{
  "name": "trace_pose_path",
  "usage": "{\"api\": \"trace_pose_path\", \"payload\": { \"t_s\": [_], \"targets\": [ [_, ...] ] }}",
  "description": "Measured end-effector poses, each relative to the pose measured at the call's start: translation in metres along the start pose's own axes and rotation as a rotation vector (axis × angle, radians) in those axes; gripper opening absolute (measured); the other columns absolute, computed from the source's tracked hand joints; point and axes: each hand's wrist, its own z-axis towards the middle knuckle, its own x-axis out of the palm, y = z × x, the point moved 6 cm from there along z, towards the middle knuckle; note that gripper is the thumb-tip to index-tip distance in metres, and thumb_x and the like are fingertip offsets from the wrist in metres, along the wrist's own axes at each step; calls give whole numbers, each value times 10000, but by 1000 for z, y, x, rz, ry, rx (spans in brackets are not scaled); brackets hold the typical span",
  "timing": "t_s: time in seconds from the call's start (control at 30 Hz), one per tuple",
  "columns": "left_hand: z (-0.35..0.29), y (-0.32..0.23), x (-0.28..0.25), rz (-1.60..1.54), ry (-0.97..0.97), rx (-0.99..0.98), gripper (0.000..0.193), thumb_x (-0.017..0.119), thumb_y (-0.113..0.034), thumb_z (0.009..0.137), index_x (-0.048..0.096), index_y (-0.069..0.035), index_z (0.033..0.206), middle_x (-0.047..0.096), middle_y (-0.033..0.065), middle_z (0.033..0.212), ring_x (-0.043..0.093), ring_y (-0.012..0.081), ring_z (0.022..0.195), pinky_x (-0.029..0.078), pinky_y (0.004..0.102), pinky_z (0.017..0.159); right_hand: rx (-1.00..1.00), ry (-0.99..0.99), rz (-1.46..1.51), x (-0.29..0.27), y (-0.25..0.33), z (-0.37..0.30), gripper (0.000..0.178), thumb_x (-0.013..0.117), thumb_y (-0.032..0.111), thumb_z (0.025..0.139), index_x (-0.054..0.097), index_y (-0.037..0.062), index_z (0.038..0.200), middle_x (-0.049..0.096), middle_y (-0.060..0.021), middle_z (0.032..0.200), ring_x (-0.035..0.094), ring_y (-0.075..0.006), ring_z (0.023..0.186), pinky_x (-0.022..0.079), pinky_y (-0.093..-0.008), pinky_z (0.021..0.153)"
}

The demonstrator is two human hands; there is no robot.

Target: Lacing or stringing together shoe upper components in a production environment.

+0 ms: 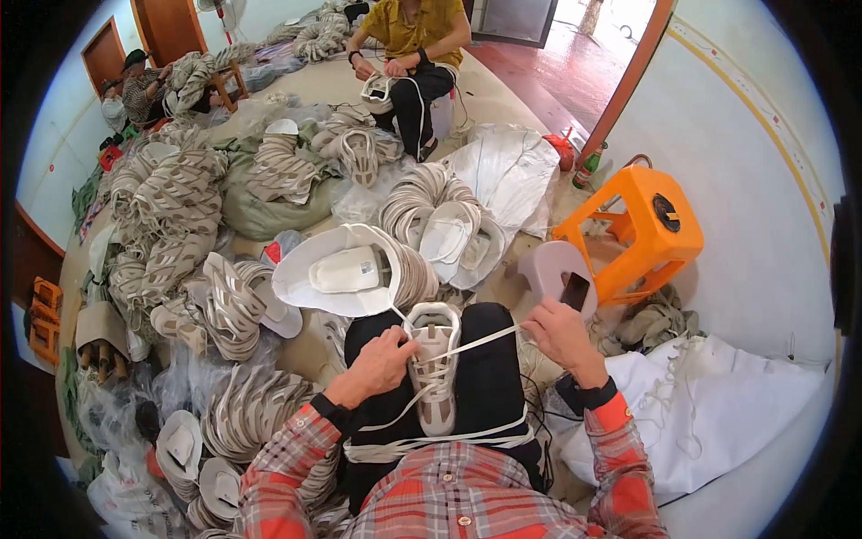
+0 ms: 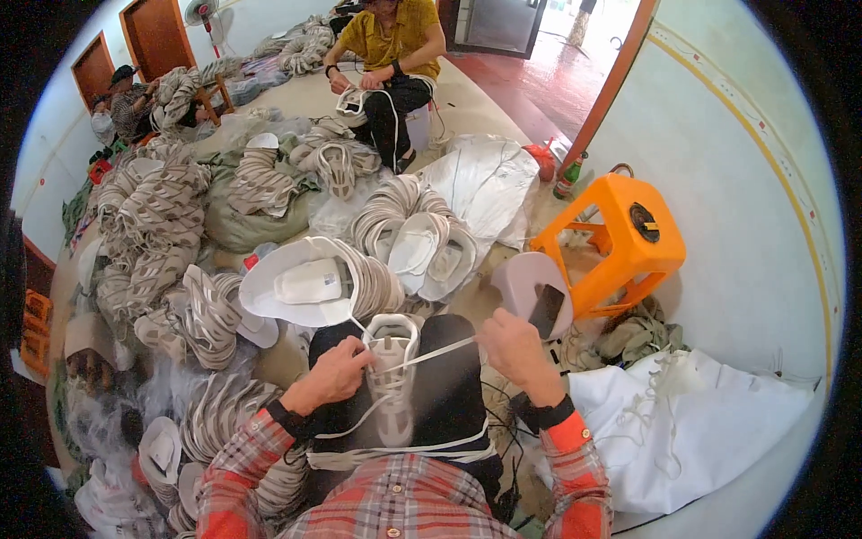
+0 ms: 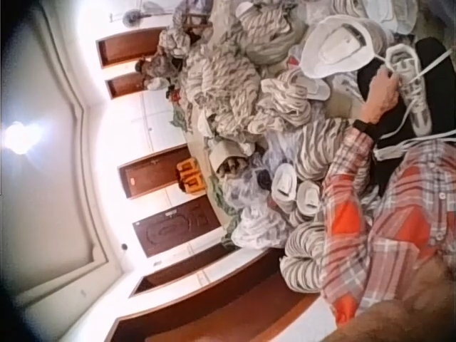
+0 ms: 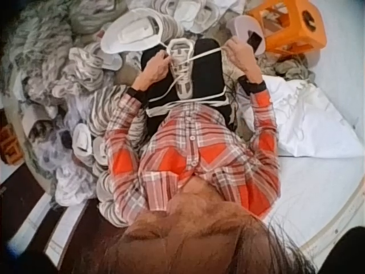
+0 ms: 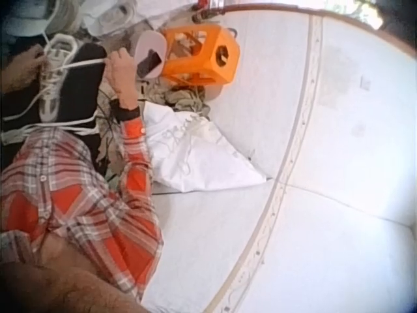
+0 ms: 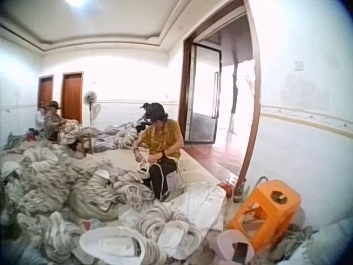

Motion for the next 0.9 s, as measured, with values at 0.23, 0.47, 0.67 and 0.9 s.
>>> {"api": "trace_pose_path", "payload": {
  "t_s": [0.23, 0.47, 0.67, 0.9],
  "targets": [
    [-22, -7, 23, -32, -191, -8, 156, 618, -127, 756, 539, -60, 873, 506, 97, 815, 539, 277, 770, 449, 376, 660, 3, 36, 106, 25, 15, -4, 108, 620, 164, 774, 588, 65, 745, 510, -109, 764, 534, -315, 685, 430, -407, 606],
    [-16, -10, 39, 71, -50, -83, 172, 563, -189, 799, 533, -24, 833, 553, 99, 755, 563, 269, 698, 455, 370, 642, 52, 87, 115, 44, 20, -11, 117, 627, 171, 766, 588, 64, 737, 520, -113, 747, 539, -319, 688, 429, -415, 598],
    [-13, 6, 38, -877, 385, -464, 239, 525, -226, 843, 546, 9, 876, 558, 29, 632, 522, 108, 603, 433, 289, 540, -98, 335, 141, 101, 61, -15, 99, 569, 183, 784, 558, 87, 764, 550, -98, 758, 561, -296, 739, 424, -408, 637],
    [-52, 12, 53, -1361, 292, -969, 346, 428, -275, 937, 557, 46, 947, 647, 157, 733, 476, 90, 416, 336, 177, 344, -39, 145, 212, 107, 44, -22, 124, 596, 203, 768, 559, 98, 822, 544, -94, 745, 525, -287, 766, 407, -406, 642]
  ]
}}
